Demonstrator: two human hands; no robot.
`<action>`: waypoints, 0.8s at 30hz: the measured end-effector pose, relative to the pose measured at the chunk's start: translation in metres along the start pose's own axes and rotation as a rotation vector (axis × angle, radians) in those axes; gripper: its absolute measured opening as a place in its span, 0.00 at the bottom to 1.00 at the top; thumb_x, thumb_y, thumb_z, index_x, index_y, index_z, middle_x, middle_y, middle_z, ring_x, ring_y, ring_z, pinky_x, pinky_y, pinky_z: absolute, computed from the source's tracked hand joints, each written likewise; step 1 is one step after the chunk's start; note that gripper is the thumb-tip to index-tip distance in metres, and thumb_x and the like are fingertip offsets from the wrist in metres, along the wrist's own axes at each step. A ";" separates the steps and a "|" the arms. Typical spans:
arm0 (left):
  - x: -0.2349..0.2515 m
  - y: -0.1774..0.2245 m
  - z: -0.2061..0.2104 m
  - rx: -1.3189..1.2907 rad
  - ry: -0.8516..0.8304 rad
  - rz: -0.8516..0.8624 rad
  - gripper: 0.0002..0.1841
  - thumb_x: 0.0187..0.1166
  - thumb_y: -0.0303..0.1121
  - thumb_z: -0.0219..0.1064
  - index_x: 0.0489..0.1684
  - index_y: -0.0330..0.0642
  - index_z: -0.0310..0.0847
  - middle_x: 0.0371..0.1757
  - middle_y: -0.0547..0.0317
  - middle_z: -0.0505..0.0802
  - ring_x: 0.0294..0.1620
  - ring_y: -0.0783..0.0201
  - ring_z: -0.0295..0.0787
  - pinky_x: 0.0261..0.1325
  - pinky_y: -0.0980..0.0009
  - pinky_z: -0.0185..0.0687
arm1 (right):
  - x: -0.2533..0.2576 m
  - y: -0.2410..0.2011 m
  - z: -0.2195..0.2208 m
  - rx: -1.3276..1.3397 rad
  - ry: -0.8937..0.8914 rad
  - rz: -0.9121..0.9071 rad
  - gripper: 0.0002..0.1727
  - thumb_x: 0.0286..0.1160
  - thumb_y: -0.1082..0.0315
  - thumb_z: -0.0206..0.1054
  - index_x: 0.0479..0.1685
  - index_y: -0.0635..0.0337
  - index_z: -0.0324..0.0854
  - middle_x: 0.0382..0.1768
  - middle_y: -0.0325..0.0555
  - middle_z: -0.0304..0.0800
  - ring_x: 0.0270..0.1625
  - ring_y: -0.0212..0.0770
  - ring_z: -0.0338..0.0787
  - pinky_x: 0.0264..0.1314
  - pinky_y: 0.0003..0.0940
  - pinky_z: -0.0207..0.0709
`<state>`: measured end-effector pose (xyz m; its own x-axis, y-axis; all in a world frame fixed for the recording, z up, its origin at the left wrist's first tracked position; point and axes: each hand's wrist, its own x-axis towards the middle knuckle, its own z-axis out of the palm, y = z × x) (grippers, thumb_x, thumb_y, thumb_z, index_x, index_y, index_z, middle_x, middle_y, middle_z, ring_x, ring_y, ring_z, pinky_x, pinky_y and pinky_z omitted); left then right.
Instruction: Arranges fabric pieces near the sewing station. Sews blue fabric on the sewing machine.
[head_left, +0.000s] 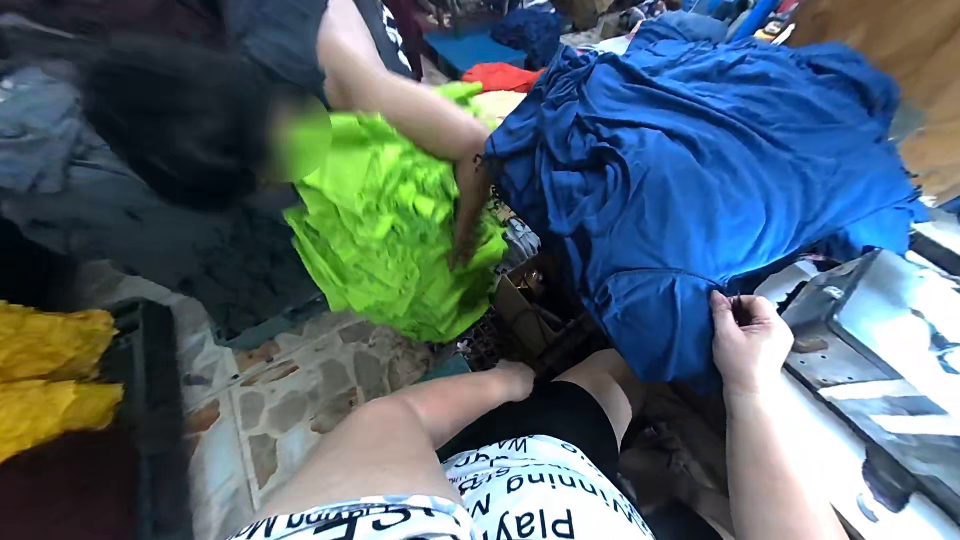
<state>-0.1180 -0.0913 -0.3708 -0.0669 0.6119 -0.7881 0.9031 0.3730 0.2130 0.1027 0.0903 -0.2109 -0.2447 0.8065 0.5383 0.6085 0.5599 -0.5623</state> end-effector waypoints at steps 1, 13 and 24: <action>0.002 -0.009 0.014 -0.044 0.045 0.017 0.20 0.88 0.38 0.56 0.70 0.36 0.81 0.68 0.34 0.87 0.73 0.32 0.81 0.72 0.25 0.69 | 0.000 0.000 0.000 0.001 -0.001 0.002 0.19 0.82 0.57 0.67 0.37 0.69 0.86 0.29 0.49 0.86 0.33 0.33 0.82 0.41 0.32 0.73; 0.023 -0.094 0.099 0.114 0.319 0.324 0.20 0.87 0.23 0.51 0.74 0.37 0.79 0.74 0.43 0.85 0.84 0.44 0.72 0.90 0.39 0.47 | 0.000 0.001 0.001 0.027 -0.007 -0.001 0.19 0.82 0.58 0.68 0.38 0.70 0.85 0.29 0.50 0.85 0.32 0.32 0.81 0.41 0.31 0.72; 0.026 -0.094 0.095 0.244 0.310 0.351 0.20 0.87 0.30 0.51 0.73 0.42 0.81 0.79 0.51 0.83 0.88 0.49 0.67 0.89 0.45 0.56 | -0.002 0.001 0.001 0.038 0.007 -0.006 0.19 0.81 0.57 0.68 0.35 0.69 0.83 0.28 0.47 0.83 0.31 0.29 0.79 0.39 0.27 0.71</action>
<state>-0.1642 -0.1761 -0.4658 0.1680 0.8622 -0.4778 0.9638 -0.0418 0.2633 0.1031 0.0896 -0.2128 -0.2427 0.8018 0.5461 0.5779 0.5717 -0.5824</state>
